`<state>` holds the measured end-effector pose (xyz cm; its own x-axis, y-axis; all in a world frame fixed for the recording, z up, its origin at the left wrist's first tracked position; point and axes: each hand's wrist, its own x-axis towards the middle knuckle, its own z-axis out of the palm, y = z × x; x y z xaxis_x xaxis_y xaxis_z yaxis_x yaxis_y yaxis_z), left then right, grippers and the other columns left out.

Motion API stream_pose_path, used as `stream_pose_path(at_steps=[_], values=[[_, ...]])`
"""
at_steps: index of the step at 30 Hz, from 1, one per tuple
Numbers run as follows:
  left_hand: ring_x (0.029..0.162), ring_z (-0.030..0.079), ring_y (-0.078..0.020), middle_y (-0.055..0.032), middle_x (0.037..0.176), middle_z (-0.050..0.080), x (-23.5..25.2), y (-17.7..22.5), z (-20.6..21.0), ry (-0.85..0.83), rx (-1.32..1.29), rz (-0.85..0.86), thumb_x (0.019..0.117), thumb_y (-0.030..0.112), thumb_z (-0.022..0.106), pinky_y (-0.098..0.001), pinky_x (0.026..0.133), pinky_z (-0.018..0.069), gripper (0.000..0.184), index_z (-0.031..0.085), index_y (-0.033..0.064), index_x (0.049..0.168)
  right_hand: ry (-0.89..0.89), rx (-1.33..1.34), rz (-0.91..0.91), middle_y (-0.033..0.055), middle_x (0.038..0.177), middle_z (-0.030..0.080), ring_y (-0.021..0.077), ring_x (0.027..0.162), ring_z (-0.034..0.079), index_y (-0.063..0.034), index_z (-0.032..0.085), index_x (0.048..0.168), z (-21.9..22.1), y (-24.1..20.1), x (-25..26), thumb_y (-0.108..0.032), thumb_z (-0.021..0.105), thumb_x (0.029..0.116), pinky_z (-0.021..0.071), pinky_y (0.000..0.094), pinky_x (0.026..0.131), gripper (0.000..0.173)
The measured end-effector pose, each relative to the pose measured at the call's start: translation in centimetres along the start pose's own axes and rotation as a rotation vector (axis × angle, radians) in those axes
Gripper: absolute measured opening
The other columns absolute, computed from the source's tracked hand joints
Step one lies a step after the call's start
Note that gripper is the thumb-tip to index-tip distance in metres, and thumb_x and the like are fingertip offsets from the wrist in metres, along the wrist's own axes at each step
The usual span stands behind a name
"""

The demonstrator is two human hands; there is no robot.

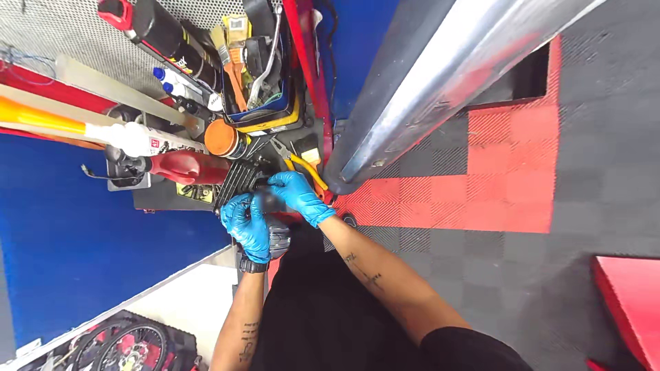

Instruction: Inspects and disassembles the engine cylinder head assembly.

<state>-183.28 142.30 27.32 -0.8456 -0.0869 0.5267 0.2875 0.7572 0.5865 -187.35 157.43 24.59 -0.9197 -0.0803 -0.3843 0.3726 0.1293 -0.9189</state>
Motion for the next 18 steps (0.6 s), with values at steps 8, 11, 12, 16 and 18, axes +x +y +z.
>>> stream_pose_path(at_steps=[8,11,12,16,18], values=[[0.110,0.066,-0.0217,-0.0069,0.101,0.075,0.4,0.2,-0.7,0.033,-0.126,0.019,0.0866,0.010,0.078,-0.0390,0.103,0.0491,0.005,0.076,0.0065,0.086,0.095,0.121,0.008,0.0053,0.095,0.077,0.0112,0.090,0.071,-0.0087,0.080,0.099,0.7,0.8,0.0,-0.015,0.072,0.0913,0.0571,0.0352,0.087,0.013],[0.112,0.067,-0.0235,-0.0079,0.102,0.075,0.4,0.4,-1.1,0.025,-0.132,0.055,0.0881,0.011,0.077,-0.0419,0.105,0.0488,0.005,0.075,0.0063,0.086,0.120,0.144,0.000,0.0060,0.094,0.076,0.0115,0.089,0.071,-0.0078,0.080,0.098,1.0,0.9,0.0,-0.014,0.073,0.0907,0.0570,0.0346,0.086,0.012],[0.112,0.066,-0.0238,-0.0079,0.102,0.075,0.4,0.5,-1.2,0.022,-0.140,0.058,0.0885,0.011,0.077,-0.0420,0.105,0.0487,0.005,0.075,0.0063,0.086,0.121,0.142,0.001,0.0061,0.095,0.076,0.0119,0.090,0.071,-0.0078,0.080,0.099,1.0,0.9,-0.1,-0.014,0.073,0.0909,0.0570,0.0347,0.087,0.012],[0.113,0.066,-0.0252,-0.0092,0.103,0.075,0.3,0.2,-1.4,0.016,-0.169,0.047,0.0882,0.010,0.077,-0.0420,0.105,0.0498,0.005,0.075,0.0054,0.088,0.121,0.219,0.012,0.0048,0.092,0.076,0.0090,0.087,0.071,-0.0075,0.080,0.095,1.0,1.3,0.2,-0.013,0.075,0.0899,0.0577,0.0317,0.084,0.009],[0.113,0.066,-0.0247,-0.0088,0.104,0.075,0.4,0.0,-1.4,0.005,-0.173,0.038,0.0881,0.010,0.077,-0.0417,0.105,0.0496,0.005,0.075,0.0055,0.088,0.125,0.237,0.018,0.0040,0.089,0.076,0.0084,0.084,0.070,-0.0078,0.080,0.092,1.1,1.4,0.3,-0.013,0.076,0.0893,0.0574,0.0316,0.082,0.008]])
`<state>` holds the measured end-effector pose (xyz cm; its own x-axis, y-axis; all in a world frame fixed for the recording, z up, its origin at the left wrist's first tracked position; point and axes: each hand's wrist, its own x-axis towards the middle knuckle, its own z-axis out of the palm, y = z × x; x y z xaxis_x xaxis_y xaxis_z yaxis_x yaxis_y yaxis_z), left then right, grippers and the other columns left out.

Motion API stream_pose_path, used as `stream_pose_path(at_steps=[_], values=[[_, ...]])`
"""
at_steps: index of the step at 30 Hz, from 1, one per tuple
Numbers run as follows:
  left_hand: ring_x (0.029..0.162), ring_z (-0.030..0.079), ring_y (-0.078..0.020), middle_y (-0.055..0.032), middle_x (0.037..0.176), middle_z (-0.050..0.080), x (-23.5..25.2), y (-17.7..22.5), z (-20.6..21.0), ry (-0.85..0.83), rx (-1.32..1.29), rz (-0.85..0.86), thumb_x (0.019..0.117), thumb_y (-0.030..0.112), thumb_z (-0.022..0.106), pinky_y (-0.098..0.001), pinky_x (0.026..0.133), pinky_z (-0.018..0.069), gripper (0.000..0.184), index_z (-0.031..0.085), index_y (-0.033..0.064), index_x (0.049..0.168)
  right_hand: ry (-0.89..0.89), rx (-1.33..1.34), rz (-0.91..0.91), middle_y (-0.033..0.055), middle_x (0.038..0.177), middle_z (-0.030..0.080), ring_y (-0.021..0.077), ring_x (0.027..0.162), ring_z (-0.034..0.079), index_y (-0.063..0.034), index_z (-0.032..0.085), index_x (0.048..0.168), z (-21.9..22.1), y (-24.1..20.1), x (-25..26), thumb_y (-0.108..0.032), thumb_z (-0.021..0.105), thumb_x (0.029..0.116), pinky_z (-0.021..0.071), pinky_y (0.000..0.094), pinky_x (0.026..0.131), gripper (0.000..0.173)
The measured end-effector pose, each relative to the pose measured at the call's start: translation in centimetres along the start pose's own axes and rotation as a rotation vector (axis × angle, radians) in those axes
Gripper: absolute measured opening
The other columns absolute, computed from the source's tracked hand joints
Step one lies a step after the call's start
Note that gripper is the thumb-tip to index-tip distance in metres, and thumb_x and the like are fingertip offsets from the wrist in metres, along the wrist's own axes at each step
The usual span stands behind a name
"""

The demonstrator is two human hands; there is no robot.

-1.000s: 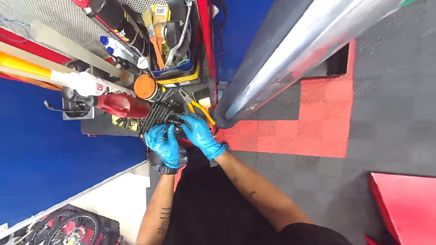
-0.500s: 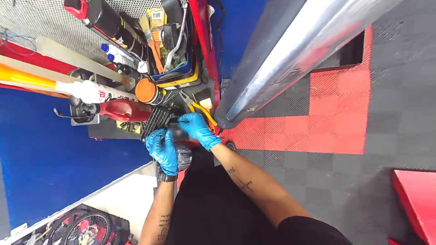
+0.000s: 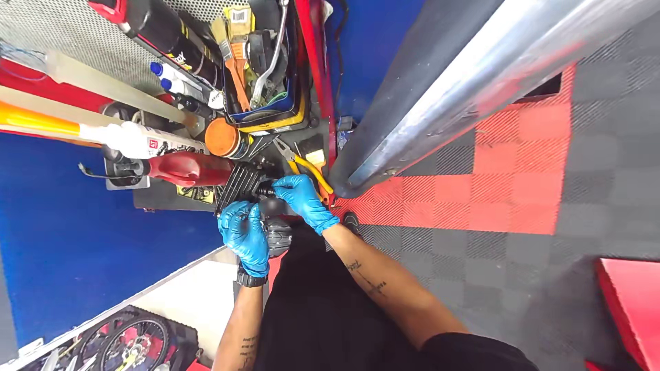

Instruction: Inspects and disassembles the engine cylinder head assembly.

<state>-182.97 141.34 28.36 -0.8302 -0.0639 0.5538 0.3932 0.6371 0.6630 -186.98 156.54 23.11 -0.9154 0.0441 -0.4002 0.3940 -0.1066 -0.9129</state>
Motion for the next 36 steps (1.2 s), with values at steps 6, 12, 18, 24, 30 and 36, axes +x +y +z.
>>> stream_pose_path(at_steps=[6,12,18,24,30,36], values=[[0.113,0.066,-0.0246,-0.0079,0.103,0.075,-0.2,-0.8,0.3,-0.026,-0.001,-0.008,0.0869,0.011,0.079,-0.0423,0.106,0.0481,0.004,0.077,0.0069,0.087,-0.033,-0.037,0.006,0.0035,0.092,0.076,0.0083,0.087,0.070,-0.0086,0.080,0.094,-0.2,-0.2,0.1,-0.014,0.075,0.0905,0.0570,0.0319,0.084,0.008],[0.109,0.068,-0.0237,-0.0057,0.100,0.077,-0.2,-1.2,0.8,-0.109,0.197,0.050,0.0872,0.019,0.080,-0.0435,0.109,0.0453,0.009,0.079,0.0103,0.084,0.234,-0.400,-0.324,0.0081,0.107,0.076,0.0214,0.105,0.071,-0.0101,0.079,0.109,-1.6,-0.8,-1.0,-0.021,0.068,0.0954,0.0559,0.0418,0.095,0.020],[0.104,0.067,-0.0209,-0.0043,0.095,0.076,-0.1,-1.0,1.6,-0.085,0.324,0.052,0.0861,0.024,0.082,-0.0395,0.103,0.0456,0.014,0.079,0.0113,0.080,0.285,-1.043,-0.254,0.0247,0.120,0.066,0.0452,0.111,0.062,-0.0030,0.064,0.135,-2.4,0.0,0.4,-0.022,0.077,0.0838,0.0513,0.0584,0.086,0.056],[0.103,0.068,-0.0212,-0.0043,0.095,0.076,-0.1,-0.9,1.7,-0.076,0.347,0.037,0.0854,0.025,0.082,-0.0401,0.103,0.0459,0.014,0.080,0.0126,0.080,0.294,-1.061,-0.194,0.0282,0.117,0.063,0.0483,0.110,0.061,0.0066,0.060,0.132,-1.5,-0.1,1.2,-0.009,0.075,0.0824,0.0534,0.0612,0.078,0.054],[0.103,0.069,-0.0213,-0.0027,0.095,0.077,-0.2,-1.0,1.9,-0.053,0.372,0.042,0.0864,0.028,0.081,-0.0430,0.107,0.0445,0.015,0.079,0.0144,0.079,0.209,-0.653,-0.118,0.0213,0.123,0.064,0.0356,0.116,0.062,-0.0027,0.067,0.131,-3.8,-3.6,-1.6,-0.023,0.081,0.0790,0.0525,0.0528,0.097,0.058],[0.103,0.070,-0.0243,-0.0044,0.096,0.077,-0.4,-1.2,2.0,-0.024,0.386,0.038,0.0864,0.029,0.080,-0.0476,0.108,0.0444,0.016,0.080,0.0142,0.079,-0.282,0.305,0.024,0.0103,0.100,0.073,0.0185,0.075,0.071,-0.0010,0.051,0.141,-6.2,-5.7,-7.7,-0.014,0.067,0.0955,0.0621,0.0315,0.064,0.050]])
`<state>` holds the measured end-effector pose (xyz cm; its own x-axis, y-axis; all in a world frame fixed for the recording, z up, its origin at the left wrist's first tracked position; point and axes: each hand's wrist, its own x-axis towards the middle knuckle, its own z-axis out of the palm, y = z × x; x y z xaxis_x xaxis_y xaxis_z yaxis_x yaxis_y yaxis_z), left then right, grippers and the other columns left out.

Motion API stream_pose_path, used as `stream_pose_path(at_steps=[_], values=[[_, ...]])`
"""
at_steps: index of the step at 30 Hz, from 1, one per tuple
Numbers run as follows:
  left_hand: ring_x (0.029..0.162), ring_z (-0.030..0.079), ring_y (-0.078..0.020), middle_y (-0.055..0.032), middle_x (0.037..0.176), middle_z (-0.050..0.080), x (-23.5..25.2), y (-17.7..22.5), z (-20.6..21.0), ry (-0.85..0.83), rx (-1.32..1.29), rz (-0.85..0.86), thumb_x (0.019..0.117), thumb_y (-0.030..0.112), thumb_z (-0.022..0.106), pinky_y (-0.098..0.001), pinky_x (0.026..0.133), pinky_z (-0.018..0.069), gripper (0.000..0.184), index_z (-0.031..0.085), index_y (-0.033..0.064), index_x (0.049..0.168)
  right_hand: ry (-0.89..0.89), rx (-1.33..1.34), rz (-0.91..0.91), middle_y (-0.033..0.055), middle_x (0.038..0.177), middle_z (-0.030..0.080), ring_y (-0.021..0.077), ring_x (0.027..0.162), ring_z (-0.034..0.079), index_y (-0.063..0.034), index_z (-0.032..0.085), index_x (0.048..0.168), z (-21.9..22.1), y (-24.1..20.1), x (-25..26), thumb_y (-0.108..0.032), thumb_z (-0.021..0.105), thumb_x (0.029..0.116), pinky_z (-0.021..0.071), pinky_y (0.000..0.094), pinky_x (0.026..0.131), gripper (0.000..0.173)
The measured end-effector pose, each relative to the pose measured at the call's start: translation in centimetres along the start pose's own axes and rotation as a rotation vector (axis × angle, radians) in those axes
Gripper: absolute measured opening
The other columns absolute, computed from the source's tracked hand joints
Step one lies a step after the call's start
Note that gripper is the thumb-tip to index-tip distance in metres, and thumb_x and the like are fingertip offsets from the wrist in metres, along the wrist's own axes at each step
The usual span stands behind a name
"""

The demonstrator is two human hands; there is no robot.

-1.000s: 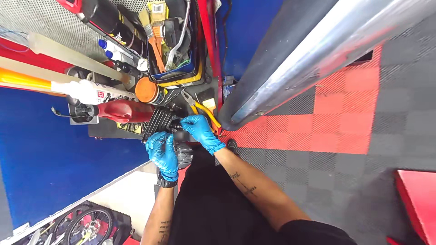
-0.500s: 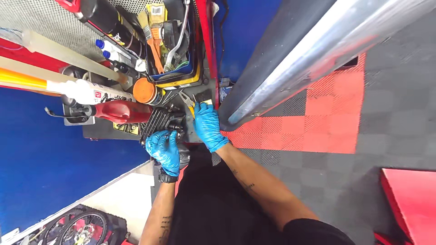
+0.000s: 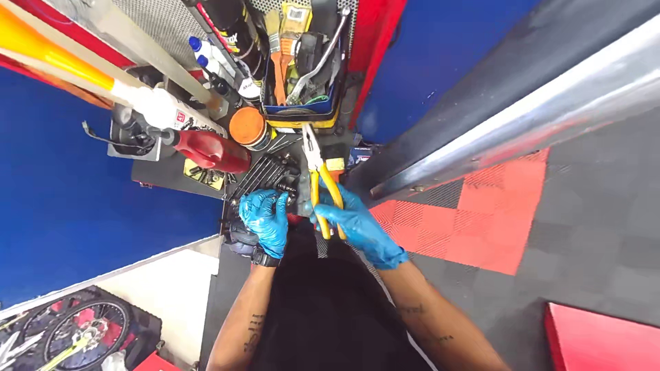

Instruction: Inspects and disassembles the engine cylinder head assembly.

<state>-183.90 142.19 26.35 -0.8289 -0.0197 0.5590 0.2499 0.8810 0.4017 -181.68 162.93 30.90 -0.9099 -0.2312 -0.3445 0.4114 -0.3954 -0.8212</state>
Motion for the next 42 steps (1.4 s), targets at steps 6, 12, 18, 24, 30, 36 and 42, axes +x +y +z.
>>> stream_pose_path(at_steps=[6,12,18,24,30,36,42], values=[[0.101,0.069,-0.0294,-0.0079,0.092,0.076,-0.3,0.2,-0.1,0.012,0.043,0.000,0.0855,0.023,0.072,-0.0497,0.107,0.0439,0.016,0.078,0.0115,0.077,0.074,-1.142,-0.450,0.0169,0.119,0.065,0.0289,0.106,0.064,-0.0162,0.052,0.152,1.0,0.4,-1.5,-0.028,0.071,0.0815,0.0542,0.0425,0.088,0.074],[0.097,0.069,-0.0317,-0.0107,0.089,0.075,-0.4,0.1,0.1,0.053,0.053,0.012,0.0832,0.022,0.072,-0.0494,0.103,0.0464,0.014,0.079,0.0114,0.078,0.165,-1.648,-0.586,0.0222,0.110,0.066,0.0421,0.095,0.067,-0.0166,0.057,0.147,2.4,0.2,-1.3,-0.021,0.066,0.0876,0.0543,0.0483,0.068,0.061],[0.101,0.067,-0.0352,-0.0149,0.092,0.074,-0.5,0.4,0.1,0.057,0.055,-0.006,0.0836,0.024,0.071,-0.0520,0.103,0.0453,0.016,0.078,0.0106,0.080,0.190,-1.661,-0.662,0.0210,0.107,0.067,0.0395,0.091,0.068,-0.0157,0.059,0.145,2.5,0.5,-1.4,-0.020,0.068,0.0876,0.0548,0.0464,0.066,0.059],[0.102,0.067,-0.0338,-0.0109,0.093,0.075,-0.5,0.2,0.1,0.038,0.088,0.014,0.0845,0.025,0.072,-0.0506,0.104,0.0439,0.016,0.079,0.0118,0.080,0.227,-1.557,-0.704,0.0195,0.106,0.067,0.0374,0.091,0.068,-0.0169,0.061,0.143,1.3,1.3,-1.2,-0.026,0.066,0.0898,0.0548,0.0452,0.067,0.055],[0.106,0.068,-0.0278,-0.0046,0.096,0.077,-0.4,-0.1,0.2,-0.011,0.083,0.017,0.0884,0.032,0.076,-0.0496,0.109,0.0418,0.020,0.079,0.0154,0.078,0.438,-1.434,-0.367,0.0215,0.118,0.063,0.0379,0.101,0.066,-0.0163,0.053,0.151,-0.1,1.3,0.6,-0.036,0.072,0.0879,0.0565,0.0490,0.076,0.069],[0.106,0.068,-0.0259,-0.0044,0.095,0.076,-0.3,-0.3,0.3,-0.010,0.092,0.047,0.0873,0.032,0.079,-0.0463,0.108,0.0426,0.021,0.078,0.0140,0.077,0.583,-1.440,-0.108,0.0276,0.115,0.063,0.0448,0.104,0.065,-0.0016,0.053,0.145,1.7,4.4,5.5,-0.004,0.070,0.0875,0.0571,0.0540,0.075,0.060],[0.107,0.066,-0.0262,-0.0076,0.097,0.075,-0.2,-0.2,0.0,-0.036,0.104,0.083,0.0856,0.029,0.081,-0.0416,0.105,0.0432,0.020,0.078,0.0112,0.077,0.586,-1.329,-0.112,0.0289,0.116,0.061,0.0458,0.104,0.063,0.0058,0.051,0.143,0.6,6.6,8.0,0.003,0.065,0.0899,0.0560,0.0542,0.077,0.055]])
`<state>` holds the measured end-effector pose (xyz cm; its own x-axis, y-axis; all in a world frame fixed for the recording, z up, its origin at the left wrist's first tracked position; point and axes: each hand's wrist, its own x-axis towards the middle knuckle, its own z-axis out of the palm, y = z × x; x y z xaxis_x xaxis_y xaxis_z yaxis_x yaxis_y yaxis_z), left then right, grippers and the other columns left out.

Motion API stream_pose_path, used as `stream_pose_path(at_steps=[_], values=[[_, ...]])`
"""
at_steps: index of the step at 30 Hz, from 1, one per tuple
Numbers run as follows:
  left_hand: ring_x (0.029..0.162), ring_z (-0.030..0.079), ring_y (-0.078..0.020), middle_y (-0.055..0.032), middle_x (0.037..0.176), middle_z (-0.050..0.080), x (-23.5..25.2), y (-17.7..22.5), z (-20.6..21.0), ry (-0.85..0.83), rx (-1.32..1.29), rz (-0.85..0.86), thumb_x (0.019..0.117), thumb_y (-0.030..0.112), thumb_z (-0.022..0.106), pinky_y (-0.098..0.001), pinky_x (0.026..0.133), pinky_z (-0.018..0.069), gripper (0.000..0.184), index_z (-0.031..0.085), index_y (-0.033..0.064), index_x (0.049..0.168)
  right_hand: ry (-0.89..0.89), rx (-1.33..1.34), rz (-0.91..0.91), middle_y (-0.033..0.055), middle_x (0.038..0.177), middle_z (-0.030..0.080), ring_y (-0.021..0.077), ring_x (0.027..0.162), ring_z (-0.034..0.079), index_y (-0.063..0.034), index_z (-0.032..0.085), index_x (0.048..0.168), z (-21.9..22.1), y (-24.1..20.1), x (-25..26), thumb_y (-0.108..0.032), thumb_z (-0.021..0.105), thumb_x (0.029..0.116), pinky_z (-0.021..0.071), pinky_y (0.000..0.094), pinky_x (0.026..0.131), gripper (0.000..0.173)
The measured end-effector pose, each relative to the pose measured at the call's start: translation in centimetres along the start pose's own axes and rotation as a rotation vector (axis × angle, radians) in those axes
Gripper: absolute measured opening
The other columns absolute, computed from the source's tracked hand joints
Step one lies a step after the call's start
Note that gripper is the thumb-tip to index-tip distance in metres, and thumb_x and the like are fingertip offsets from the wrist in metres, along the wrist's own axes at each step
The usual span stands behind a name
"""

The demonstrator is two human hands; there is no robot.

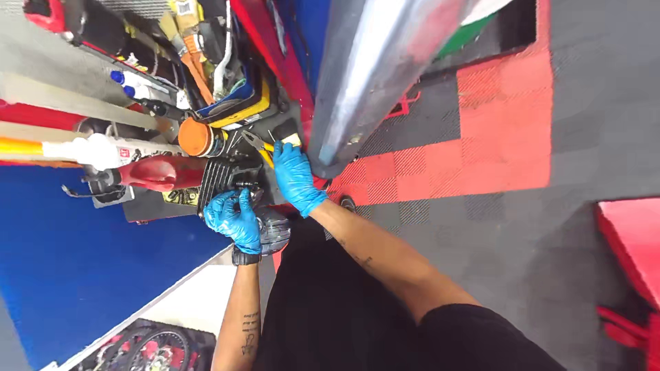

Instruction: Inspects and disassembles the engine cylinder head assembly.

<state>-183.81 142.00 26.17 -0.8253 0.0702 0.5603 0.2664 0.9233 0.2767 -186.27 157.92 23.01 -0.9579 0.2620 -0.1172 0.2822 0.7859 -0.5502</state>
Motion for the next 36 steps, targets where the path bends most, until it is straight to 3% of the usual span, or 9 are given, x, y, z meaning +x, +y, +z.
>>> stream_pose_path(at_steps=[3,6,8,11,15,27,33,36], values=[[0.107,0.066,-0.0255,-0.0080,0.096,0.075,0.1,0.1,-0.1,-0.018,-0.012,-0.002,0.0858,0.027,0.081,-0.0402,0.104,0.0433,0.020,0.077,0.0099,0.076,0.033,0.075,-0.070,0.0262,0.121,0.062,0.0440,0.111,0.062,0.0016,0.057,0.139,-1.1,0.7,-0.5,-0.002,0.070,0.0884,0.0548,0.0530,0.084,0.053],[0.105,0.067,-0.0255,-0.0098,0.095,0.075,0.2,0.1,-0.1,-0.018,-0.018,0.004,0.0851,0.024,0.082,-0.0386,0.102,0.0456,0.019,0.077,0.0081,0.076,0.052,0.242,-0.158,0.0200,0.113,0.066,0.0384,0.105,0.064,-0.0075,0.071,0.123,-1.6,0.9,-1.6,-0.004,0.063,0.0939,0.0561,0.0495,0.083,0.030],[0.104,0.067,-0.0246,-0.0095,0.094,0.075,0.2,0.1,-0.1,-0.018,-0.021,0.002,0.0841,0.023,0.083,-0.0374,0.101,0.0459,0.019,0.077,0.0081,0.075,-0.150,0.462,-0.107,0.0163,0.113,0.070,0.0343,0.105,0.068,-0.0117,0.073,0.123,-1.3,0.8,-2.1,-0.006,0.061,0.0956,0.0567,0.0516,0.087,0.030],[0.104,0.066,-0.0238,-0.0088,0.094,0.074,0.4,0.4,-0.1,-0.038,-0.037,-0.027,0.0835,0.023,0.083,-0.0374,0.102,0.0446,0.018,0.077,0.0077,0.076,-0.426,0.781,0.040,0.0135,0.118,0.072,0.0277,0.113,0.068,-0.0077,0.072,0.125,-0.8,0.9,-1.4,-0.012,0.060,0.0987,0.0511,0.0490,0.102,0.029],[0.105,0.066,-0.0220,-0.0075,0.095,0.074,0.3,0.0,-0.2,-0.045,-0.032,-0.015,0.0852,0.023,0.082,-0.0375,0.103,0.0442,0.017,0.077,0.0083,0.078,-0.477,1.011,0.095,0.0095,0.108,0.074,0.0178,0.100,0.069,-0.0068,0.074,0.114,0.2,0.7,-0.5,-0.027,0.066,0.0991,0.0538,0.0410,0.094,0.026],[0.107,0.066,-0.0183,-0.0073,0.099,0.074,0.3,0.5,-0.5,0.002,-0.282,-0.085,0.0863,0.009,0.079,-0.0350,0.102,0.0475,0.006,0.075,0.0050,0.084,-0.607,0.803,0.154,0.0116,0.091,0.070,0.0251,0.086,0.066,-0.0045,0.073,0.094,-1.3,-1.2,1.4,-0.025,0.069,0.0934,0.0517,0.0507,0.079,0.021],[0.106,0.067,-0.0197,-0.0090,0.101,0.073,0.6,0.3,-1.3,-0.003,-0.396,-0.077,0.0874,0.004,0.076,-0.0348,0.098,0.0528,0.003,0.074,0.0019,0.088,-0.583,0.917,0.171,0.0075,0.083,0.067,0.0195,0.077,0.062,-0.0059,0.072,0.087,0.2,-0.7,1.3,-0.024,0.070,0.0920,0.0498,0.0459,0.073,0.019],[0.108,0.067,-0.0206,-0.0103,0.102,0.073,0.8,0.2,-1.7,-0.004,-0.449,-0.085,0.0870,0.002,0.075,-0.0340,0.098,0.0540,0.003,0.073,-0.0002,0.089,-0.566,0.943,0.153,0.0088,0.087,0.069,0.0200,0.081,0.064,-0.0051,0.074,0.092,0.8,-0.6,1.2,-0.025,0.070,0.0929,0.0522,0.0466,0.077,0.020]])
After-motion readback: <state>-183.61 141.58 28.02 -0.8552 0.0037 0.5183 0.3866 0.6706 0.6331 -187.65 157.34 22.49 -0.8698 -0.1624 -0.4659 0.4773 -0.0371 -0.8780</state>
